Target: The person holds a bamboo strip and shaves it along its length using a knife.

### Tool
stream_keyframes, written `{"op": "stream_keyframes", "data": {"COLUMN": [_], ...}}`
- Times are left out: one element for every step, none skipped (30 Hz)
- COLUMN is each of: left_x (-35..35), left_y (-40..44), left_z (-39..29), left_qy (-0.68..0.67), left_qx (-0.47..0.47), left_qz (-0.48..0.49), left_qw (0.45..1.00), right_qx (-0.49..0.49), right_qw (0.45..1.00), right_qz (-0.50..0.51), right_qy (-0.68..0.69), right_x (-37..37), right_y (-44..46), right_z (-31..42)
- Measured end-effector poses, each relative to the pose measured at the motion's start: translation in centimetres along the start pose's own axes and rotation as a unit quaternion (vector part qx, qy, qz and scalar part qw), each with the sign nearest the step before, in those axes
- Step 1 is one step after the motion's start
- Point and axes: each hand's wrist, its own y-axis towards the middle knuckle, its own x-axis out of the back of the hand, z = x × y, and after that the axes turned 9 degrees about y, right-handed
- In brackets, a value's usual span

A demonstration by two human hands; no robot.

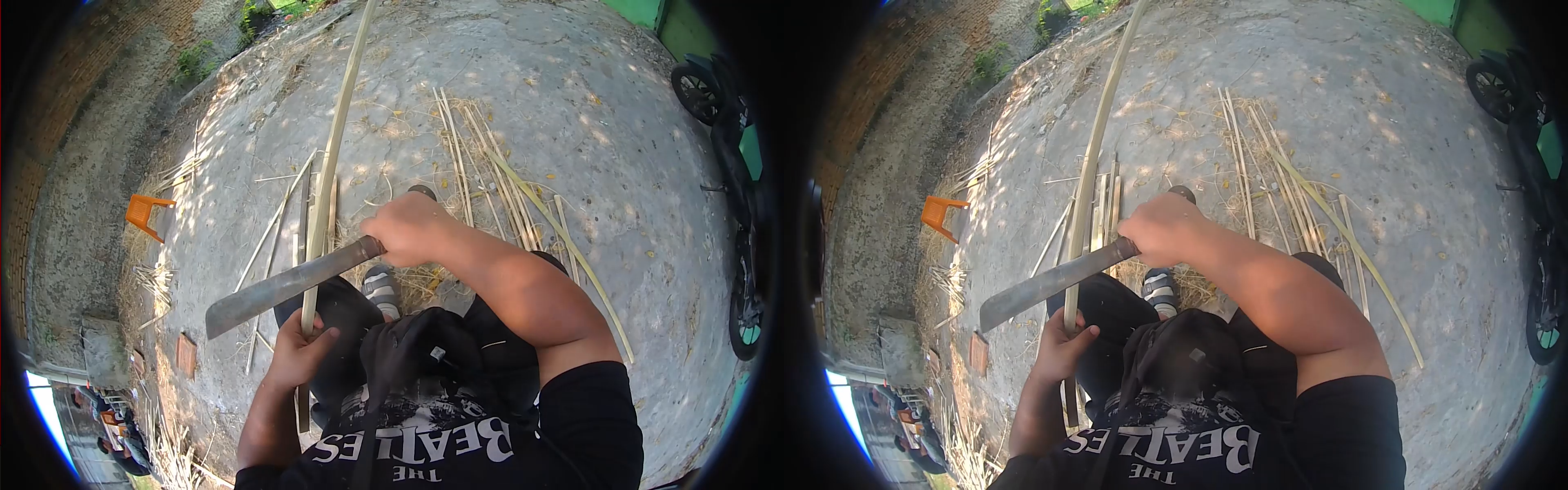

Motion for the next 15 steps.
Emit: {"op": "stream_keyframes", "data": {"left_x": [-0.1,0.0,0.1,0.3,0.5,0.4,0.3,0.2,0.0,-0.3,-0.6,-0.8,-0.9,-0.9,-0.8], "left_y": [0.1,-0.4,-1.1,-1.3,-1.1,-0.7,-0.7,-0.7,-0.6,-0.8,-0.9,-0.7,-0.4,-0.3,-0.3], "left_z": [0.1,-0.1,-0.5,-0.7,-0.2,0.5,1.0,1.2,1.0,0.9,0.6,0.1,-0.3,-0.2,0.1], "left_qy": [0.001,-0.001,-0.003,-0.005,0.017,0.035,0.055,0.046,0.037,0.028,0.008,-0.014,-0.035,-0.023,-0.011], "left_qx": [-0.007,0.006,0.017,0.024,0.019,0.015,0.012,0.018,0.022,0.031,0.035,0.036,0.035,0.033,0.033], "left_qz": [0.002,0.009,0.015,0.020,0.024,0.028,0.034,0.026,0.021,0.017,0.022,0.025,0.026,0.028,0.030], "left_qw": [1.000,1.000,1.000,1.000,0.999,0.999,0.998,0.998,0.999,0.999,0.999,0.999,0.998,0.999,0.999], "right_qx": [-0.001,-0.002,-0.076,-0.102,-0.126,-0.149,-0.142,-0.140,-0.140,-0.112,-0.082,-0.050,-0.016,-0.006,0.003], "right_qw": [1.000,0.999,0.996,0.994,0.992,0.989,0.990,0.990,0.990,0.994,0.997,0.999,1.000,1.000,0.999], "right_qz": [-0.009,-0.015,-0.047,-0.031,-0.014,0.006,0.013,0.017,0.019,0.011,0.007,0.001,0.006,0.023,0.040], "right_qy": [-0.020,-0.038,-0.018,-0.021,-0.021,-0.023,-0.018,-0.014,-0.010,0.000,0.010,0.017,0.012,-0.008,-0.027], "right_x": [0.4,0.9,1.4,2.1,2.5,2.9,2.9,2.9,2.8,2.1,0.9,0.0,-0.7,-0.5,0.2], "right_y": [0.2,0.2,0.3,0.0,-0.2,-0.1,-0.2,-0.3,-0.5,-0.7,-0.7,-0.5,-0.3,-0.1,0.1], "right_z": [-0.6,-1.4,-3.4,-4.1,-4.4,-4.3,-3.9,-3.4,-3.0,-2.6,-2.1,-1.5,-0.6,-0.5,0.1]}}
